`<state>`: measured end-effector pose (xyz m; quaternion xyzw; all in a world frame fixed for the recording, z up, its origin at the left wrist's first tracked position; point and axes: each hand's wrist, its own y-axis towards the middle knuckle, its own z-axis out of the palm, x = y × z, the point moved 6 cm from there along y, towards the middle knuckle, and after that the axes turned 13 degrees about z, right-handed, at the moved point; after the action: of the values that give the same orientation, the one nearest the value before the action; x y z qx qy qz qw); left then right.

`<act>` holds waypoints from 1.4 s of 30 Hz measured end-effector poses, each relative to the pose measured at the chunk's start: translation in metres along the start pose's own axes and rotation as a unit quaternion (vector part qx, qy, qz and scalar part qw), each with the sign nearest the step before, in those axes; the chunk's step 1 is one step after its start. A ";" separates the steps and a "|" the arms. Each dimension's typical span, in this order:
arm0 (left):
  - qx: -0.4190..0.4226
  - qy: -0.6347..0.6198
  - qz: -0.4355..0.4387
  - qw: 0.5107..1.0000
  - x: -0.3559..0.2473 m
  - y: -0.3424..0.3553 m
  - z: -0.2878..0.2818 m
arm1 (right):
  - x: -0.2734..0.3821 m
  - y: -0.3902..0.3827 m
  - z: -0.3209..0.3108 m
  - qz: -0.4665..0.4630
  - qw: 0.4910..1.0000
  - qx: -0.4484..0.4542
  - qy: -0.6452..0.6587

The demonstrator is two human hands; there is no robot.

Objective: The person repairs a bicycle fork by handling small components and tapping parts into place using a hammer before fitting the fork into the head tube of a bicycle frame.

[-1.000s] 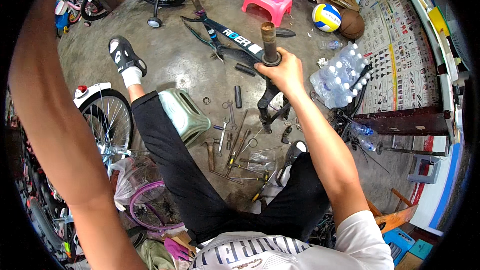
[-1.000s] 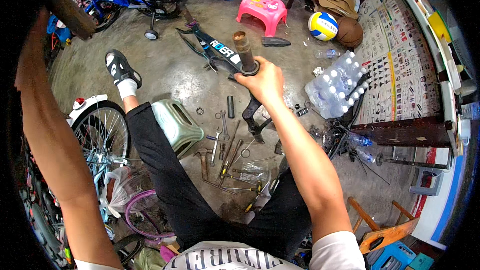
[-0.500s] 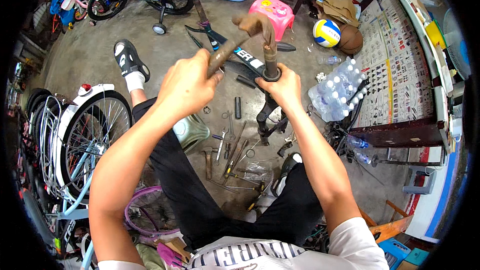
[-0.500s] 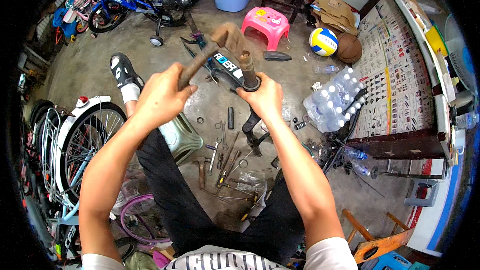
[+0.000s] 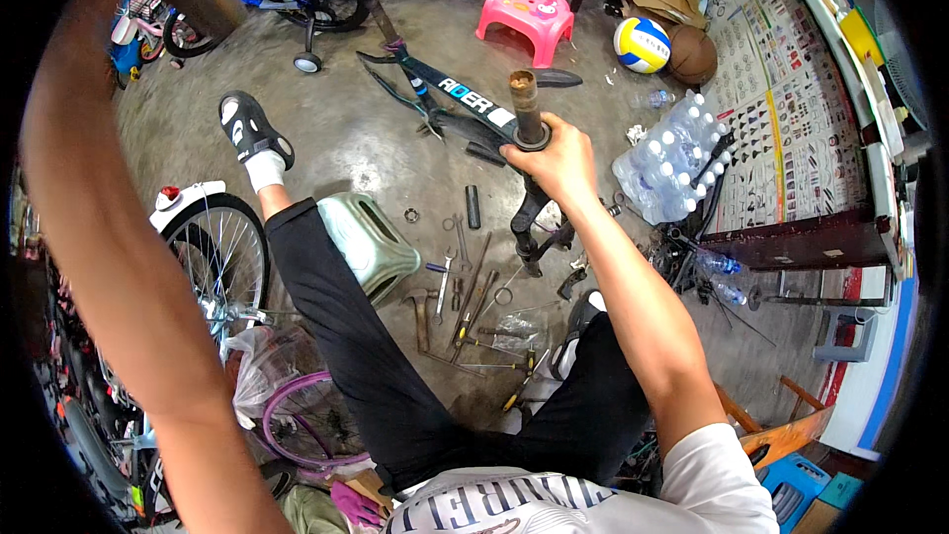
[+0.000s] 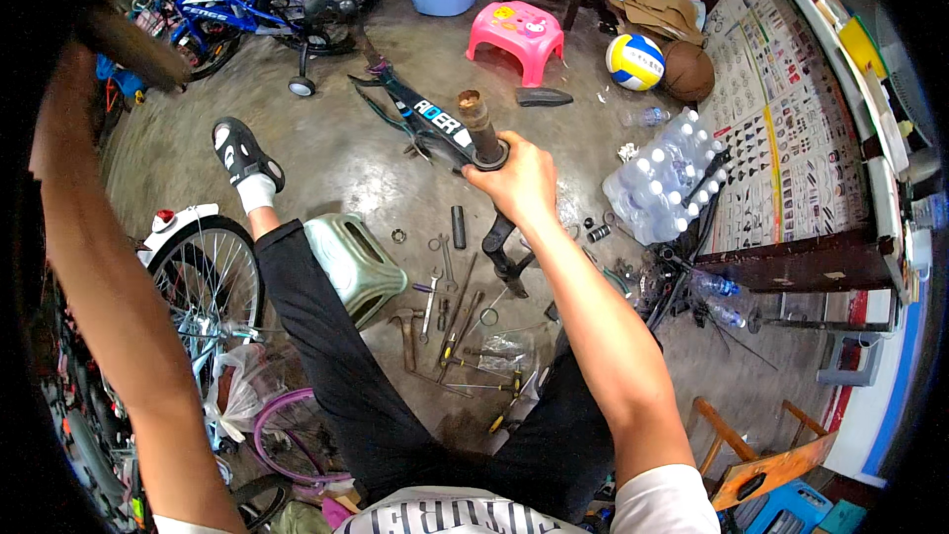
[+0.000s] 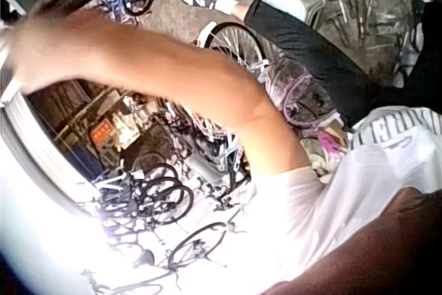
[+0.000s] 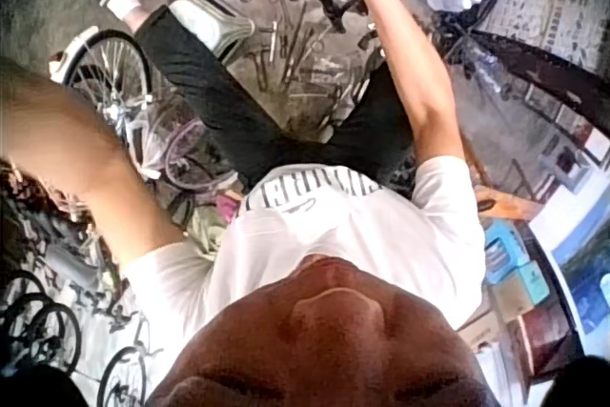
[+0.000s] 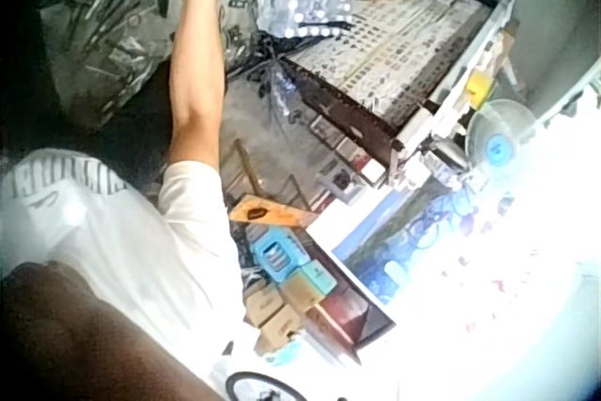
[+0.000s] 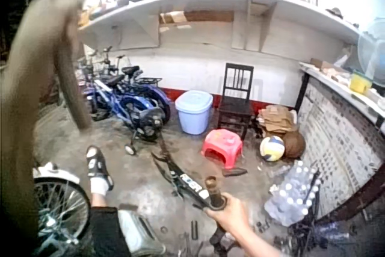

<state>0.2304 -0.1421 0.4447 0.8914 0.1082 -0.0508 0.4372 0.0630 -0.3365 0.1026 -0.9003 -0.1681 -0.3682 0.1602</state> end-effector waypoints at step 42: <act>0.730 -0.148 -0.344 0.572 -0.097 -0.644 0.232 | -0.074 -0.010 -0.002 -0.113 0.971 0.138 -0.161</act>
<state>-0.0157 0.0427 -0.1745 0.7844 0.2669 -0.3900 -0.4018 0.0077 -0.3418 0.0526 -0.8922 -0.3415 -0.2069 0.2112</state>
